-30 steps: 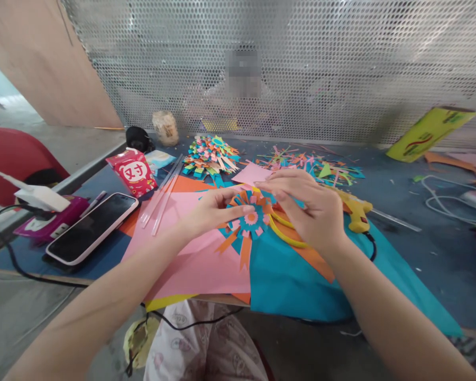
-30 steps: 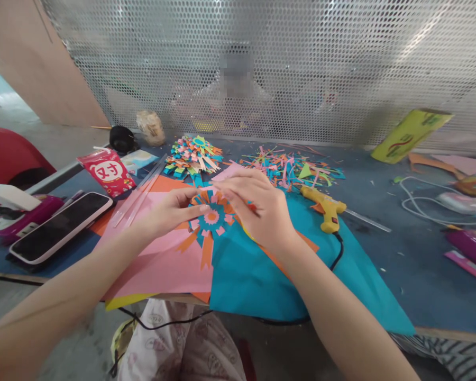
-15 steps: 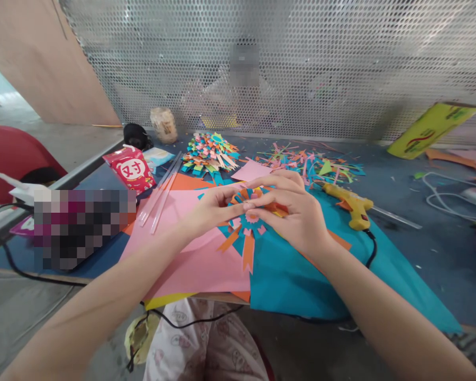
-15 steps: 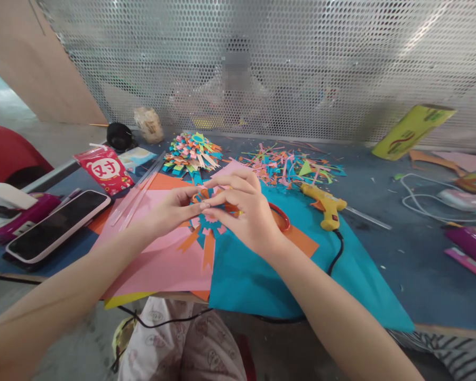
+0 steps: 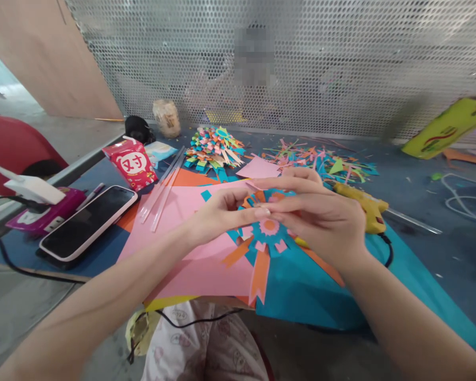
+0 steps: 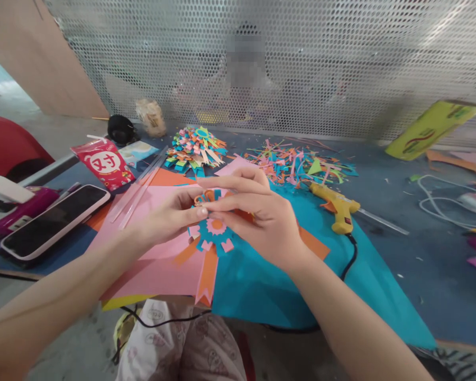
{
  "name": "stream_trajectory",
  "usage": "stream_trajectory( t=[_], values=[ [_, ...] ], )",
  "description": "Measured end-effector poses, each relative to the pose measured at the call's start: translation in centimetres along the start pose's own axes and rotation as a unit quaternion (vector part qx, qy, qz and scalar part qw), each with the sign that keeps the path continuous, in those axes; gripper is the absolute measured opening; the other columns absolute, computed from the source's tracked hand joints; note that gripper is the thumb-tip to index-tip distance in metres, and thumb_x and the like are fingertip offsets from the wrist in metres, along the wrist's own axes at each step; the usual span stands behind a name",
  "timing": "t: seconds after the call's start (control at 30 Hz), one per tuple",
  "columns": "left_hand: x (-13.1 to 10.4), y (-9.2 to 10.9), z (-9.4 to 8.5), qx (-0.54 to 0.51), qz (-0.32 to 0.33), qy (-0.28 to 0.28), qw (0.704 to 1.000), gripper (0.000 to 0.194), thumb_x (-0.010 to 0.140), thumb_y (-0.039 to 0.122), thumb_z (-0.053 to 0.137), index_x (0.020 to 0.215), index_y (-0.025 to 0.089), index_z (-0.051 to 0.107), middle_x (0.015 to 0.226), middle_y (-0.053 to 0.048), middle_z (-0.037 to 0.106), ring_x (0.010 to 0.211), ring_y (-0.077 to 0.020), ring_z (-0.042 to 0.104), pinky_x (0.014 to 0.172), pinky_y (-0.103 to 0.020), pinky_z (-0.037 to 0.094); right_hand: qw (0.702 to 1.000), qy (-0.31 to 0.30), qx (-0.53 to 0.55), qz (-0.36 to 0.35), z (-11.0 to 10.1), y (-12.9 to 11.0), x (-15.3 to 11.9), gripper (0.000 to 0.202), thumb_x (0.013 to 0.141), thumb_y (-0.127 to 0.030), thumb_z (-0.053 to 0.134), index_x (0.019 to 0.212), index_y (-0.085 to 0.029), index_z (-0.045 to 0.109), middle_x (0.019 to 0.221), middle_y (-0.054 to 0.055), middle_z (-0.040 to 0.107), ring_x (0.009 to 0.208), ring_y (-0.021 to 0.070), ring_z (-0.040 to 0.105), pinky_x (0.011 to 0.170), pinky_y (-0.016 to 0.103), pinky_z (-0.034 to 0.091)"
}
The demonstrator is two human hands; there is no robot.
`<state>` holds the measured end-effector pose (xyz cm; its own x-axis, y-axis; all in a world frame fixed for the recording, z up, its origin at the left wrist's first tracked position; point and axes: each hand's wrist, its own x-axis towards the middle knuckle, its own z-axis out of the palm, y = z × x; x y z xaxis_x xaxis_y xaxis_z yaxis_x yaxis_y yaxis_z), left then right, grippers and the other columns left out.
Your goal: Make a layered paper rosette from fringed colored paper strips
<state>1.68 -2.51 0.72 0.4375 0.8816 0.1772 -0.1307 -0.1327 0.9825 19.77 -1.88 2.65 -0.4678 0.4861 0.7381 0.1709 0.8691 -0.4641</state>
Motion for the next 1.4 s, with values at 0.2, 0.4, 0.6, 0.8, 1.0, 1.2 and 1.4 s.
stream_trajectory(
  t=[0.2,0.4,0.6,0.8,1.0,1.2,1.4],
  values=[
    [-0.4,0.8,0.5,-0.042,-0.008,-0.038,0.998,0.042,0.065,0.055,0.073,0.079,0.016,0.066,0.072,0.000,0.066,0.065,-0.0097,0.059,0.059,-0.021,0.046,0.999,0.009,0.030,0.021,0.0,-0.3,-0.2,0.018,0.077,-0.019,0.070,0.085,-0.035,0.072,0.113,-0.006,0.070,0.093,0.0198,0.066,0.095,0.043,0.045],
    [-0.5,1.4,0.8,-0.034,0.002,-0.039,0.999,0.041,0.066,0.057,0.071,0.071,0.017,0.064,0.071,-0.001,0.067,0.068,-0.0121,0.062,0.060,-0.023,0.047,0.999,0.000,0.039,0.022,0.2,-0.6,-0.1,0.009,0.078,-0.026,0.070,0.082,-0.034,0.072,0.109,-0.005,0.071,0.096,0.0203,0.063,0.096,0.043,0.042],
    [-0.5,1.2,0.8,0.009,-0.023,0.001,1.000,0.044,0.062,0.058,0.074,0.076,0.017,0.067,0.063,0.001,0.062,0.055,-0.0088,0.053,0.050,-0.022,0.042,0.995,-0.001,0.081,0.061,0.4,-0.4,-0.4,0.016,0.074,-0.018,0.072,0.081,-0.032,0.071,0.108,-0.006,0.070,0.096,0.0208,0.063,0.094,0.042,0.049],
    [-0.5,1.3,0.7,0.011,-0.030,0.000,1.000,0.038,0.063,0.052,0.075,0.070,0.016,0.065,0.063,0.002,0.060,0.057,-0.0083,0.054,0.052,-0.021,0.044,0.992,-0.016,0.109,0.061,0.4,-0.4,-0.3,0.013,0.076,-0.018,0.071,0.084,-0.029,0.070,0.107,-0.002,0.069,0.100,0.0193,0.062,0.097,0.040,0.050],
    [-0.6,1.2,0.7,-0.002,-0.035,-0.002,0.999,0.032,0.065,0.046,0.076,0.076,0.018,0.066,0.067,0.001,0.063,0.062,-0.0105,0.057,0.051,-0.021,0.042,0.993,-0.012,0.100,0.054,0.4,-0.6,-0.3,0.017,0.076,-0.015,0.070,0.086,-0.028,0.069,0.104,-0.002,0.069,0.099,0.0185,0.064,0.089,0.036,0.056],
    [-0.6,1.3,0.8,0.002,-0.028,-0.003,1.000,0.029,0.067,0.044,0.075,0.072,0.017,0.065,0.061,0.003,0.060,0.052,-0.0079,0.052,0.047,-0.021,0.039,0.990,-0.011,0.125,0.068,0.3,-0.5,-0.5,0.019,0.076,-0.012,0.068,0.086,-0.028,0.068,0.105,0.000,0.067,0.097,0.0190,0.064,0.086,0.037,0.057],
    [-0.6,1.4,0.8,0.019,-0.010,-0.013,1.000,0.029,0.071,0.046,0.071,0.072,0.017,0.067,0.064,0.001,0.063,0.057,-0.0097,0.056,0.049,-0.021,0.041,0.989,-0.007,0.130,0.064,0.6,-0.4,-0.6,0.022,0.074,-0.008,0.068,0.084,-0.027,0.068,0.100,0.001,0.068,0.096,0.0200,0.063,0.087,0.039,0.055]
  ],
)
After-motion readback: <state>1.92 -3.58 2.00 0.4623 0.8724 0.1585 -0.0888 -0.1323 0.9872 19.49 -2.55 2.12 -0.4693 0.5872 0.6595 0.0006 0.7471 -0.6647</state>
